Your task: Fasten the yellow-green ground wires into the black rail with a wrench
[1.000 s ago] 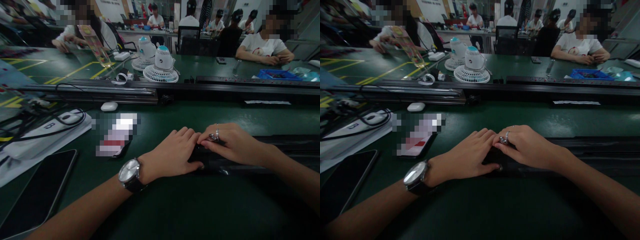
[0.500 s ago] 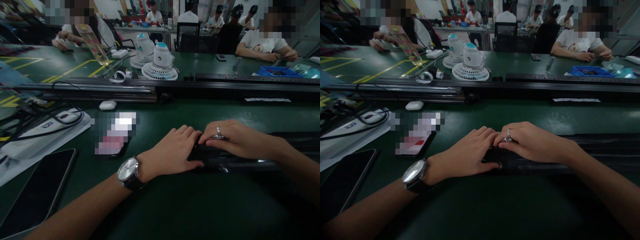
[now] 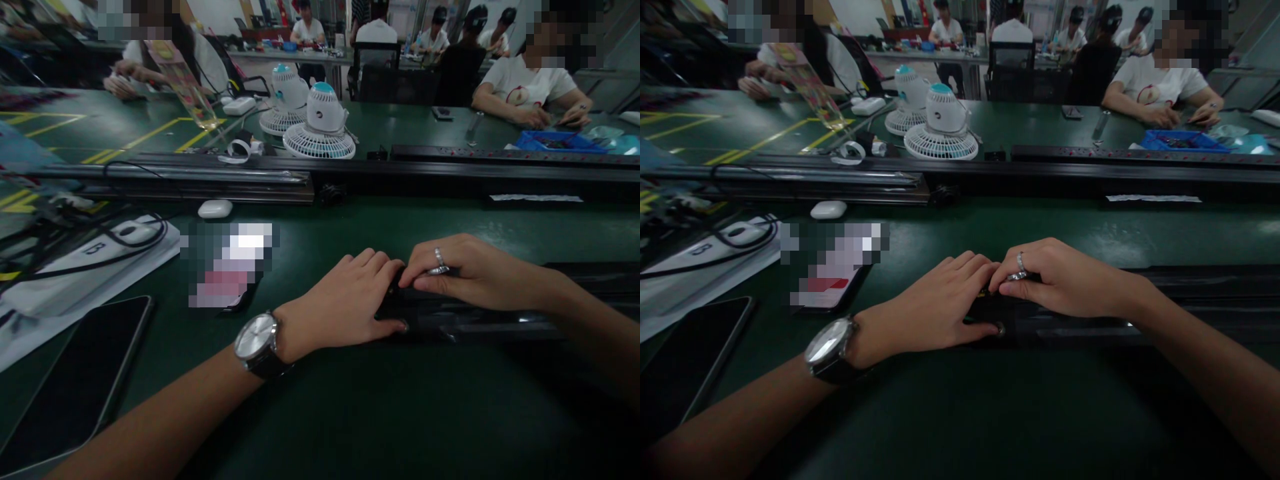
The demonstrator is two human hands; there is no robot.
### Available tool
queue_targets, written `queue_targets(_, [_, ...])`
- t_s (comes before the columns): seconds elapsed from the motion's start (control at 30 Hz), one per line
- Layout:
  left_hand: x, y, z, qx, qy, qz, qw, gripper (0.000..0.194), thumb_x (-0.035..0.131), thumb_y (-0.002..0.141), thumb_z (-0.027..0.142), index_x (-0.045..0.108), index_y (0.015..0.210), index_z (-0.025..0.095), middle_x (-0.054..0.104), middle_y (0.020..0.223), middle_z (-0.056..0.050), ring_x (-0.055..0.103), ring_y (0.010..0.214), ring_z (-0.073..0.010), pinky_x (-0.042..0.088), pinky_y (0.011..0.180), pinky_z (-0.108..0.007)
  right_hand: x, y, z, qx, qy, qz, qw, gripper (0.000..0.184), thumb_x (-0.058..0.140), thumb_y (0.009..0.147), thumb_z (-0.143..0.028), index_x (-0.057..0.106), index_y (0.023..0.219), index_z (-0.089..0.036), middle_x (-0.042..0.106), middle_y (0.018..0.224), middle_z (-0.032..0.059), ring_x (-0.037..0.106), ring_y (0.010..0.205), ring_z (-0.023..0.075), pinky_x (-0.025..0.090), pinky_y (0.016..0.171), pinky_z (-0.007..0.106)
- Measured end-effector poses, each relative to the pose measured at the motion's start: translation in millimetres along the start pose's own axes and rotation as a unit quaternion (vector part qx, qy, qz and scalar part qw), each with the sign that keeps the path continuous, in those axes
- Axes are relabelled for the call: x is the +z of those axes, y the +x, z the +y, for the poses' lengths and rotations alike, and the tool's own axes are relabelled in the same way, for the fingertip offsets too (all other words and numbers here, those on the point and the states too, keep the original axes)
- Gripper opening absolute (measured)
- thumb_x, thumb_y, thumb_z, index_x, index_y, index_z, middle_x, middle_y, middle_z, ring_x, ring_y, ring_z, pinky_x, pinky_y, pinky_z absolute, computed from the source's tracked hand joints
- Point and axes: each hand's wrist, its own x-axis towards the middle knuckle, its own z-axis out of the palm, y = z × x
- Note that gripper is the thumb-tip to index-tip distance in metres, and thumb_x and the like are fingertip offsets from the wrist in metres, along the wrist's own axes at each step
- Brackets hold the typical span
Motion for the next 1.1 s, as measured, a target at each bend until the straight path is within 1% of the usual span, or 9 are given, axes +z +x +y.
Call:
queue_targets(0.33, [0.7, 1.3, 0.1, -0.002, 0.003, 0.003, 1.0, 0.069, 0.071, 0.089, 0.063, 0.051, 0.136, 0.016, 0.058, 0.128, -0.011, 0.056, 0.112, -0.029, 0.048, 0.093, -0.043, 1.7, 1.4, 2.2, 0.03, 0.019, 0.03, 0.999, 0.017, 0.064, 0.102, -0.033, 0.075, 0.102, -0.02, 0.075, 0.1, 0.0029, 0.071, 0.092, 0.0177, 0.052, 0.081, 0.031])
queue_targets(0.47, [0.4, 0.4, -0.3, 0.005, 0.007, 0.004, 1.0, 0.066, 0.07, 0.09, 0.062, 0.052, 0.132, 0.015, 0.058, 0.129, -0.012, 0.056, 0.112, -0.0292, 0.048, 0.092, -0.042, 2.6, 1.8, 2.3, 0.051, 0.022, 0.089, 0.995, 0.019, 0.065, 0.1, -0.036, 0.075, 0.1, -0.02, 0.076, 0.098, 0.0029, 0.071, 0.09, 0.0184, 0.053, 0.08, 0.031])
queue_targets(0.57, [0.4, -0.6, 0.0, 0.006, 0.01, 0.003, 1.0, 0.069, 0.071, 0.09, 0.06, 0.05, 0.136, 0.013, 0.058, 0.129, -0.013, 0.055, 0.113, -0.0296, 0.049, 0.092, -0.042, 2.3, 1.6, 0.5, 0.056, 0.006, 0.124, 0.991, 0.02, 0.063, 0.102, -0.036, 0.075, 0.098, -0.02, 0.076, 0.094, 0.0018, 0.07, 0.085, 0.0173, 0.052, 0.076, 0.03])
queue_targets(0.67, [0.1, -1.1, 0.8, 0.005, 0.014, 0.007, 1.0, 0.072, 0.071, 0.09, 0.06, 0.047, 0.139, 0.012, 0.058, 0.13, -0.013, 0.055, 0.113, -0.0296, 0.048, 0.094, -0.043, 2.6, 1.8, -3.9, 0.055, -0.044, 0.119, 0.99, 0.019, 0.059, 0.104, -0.029, 0.074, 0.1, -0.018, 0.075, 0.094, 0.0014, 0.069, 0.083, 0.0157, 0.05, 0.074, 0.029])
queue_targets(0.8, [-1.5, -0.9, 1.9, 0.004, 0.011, 0.006, 1.0, 0.065, 0.07, 0.091, 0.06, 0.051, 0.132, 0.014, 0.058, 0.128, -0.013, 0.056, 0.111, -0.0292, 0.049, 0.089, -0.04, 5.7, 2.8, -8.3, 0.022, -0.093, 0.095, 0.991, 0.018, 0.057, 0.104, -0.024, 0.072, 0.101, -0.016, 0.075, 0.095, 0.0025, 0.069, 0.085, 0.015, 0.049, 0.078, 0.028])
queue_targets(0.97, [-3.2, -0.5, 2.4, 0.001, 0.011, 0.001, 1.0, 0.062, 0.071, 0.091, 0.06, 0.053, 0.129, 0.015, 0.059, 0.126, -0.012, 0.056, 0.11, -0.0287, 0.049, 0.087, -0.039, 8.1, 2.9, -8.1, 0.009, -0.104, 0.092, 0.99, 0.017, 0.056, 0.104, -0.02, 0.072, 0.1, -0.015, 0.075, 0.096, 0.0036, 0.069, 0.087, 0.0148, 0.048, 0.08, 0.028])
queue_targets(1.1, [-3.4, -0.5, 2.2, -0.003, 0.01, 0.002, 1.0, 0.064, 0.071, 0.091, 0.06, 0.052, 0.132, 0.016, 0.058, 0.129, -0.012, 0.056, 0.111, -0.0284, 0.048, 0.089, -0.039, 7.1, 1.6, -7.6, 0.005, -0.107, 0.089, 0.99, 0.015, 0.056, 0.103, -0.02, 0.071, 0.101, -0.016, 0.075, 0.097, 0.0033, 0.069, 0.088, 0.0156, 0.049, 0.08, 0.029])
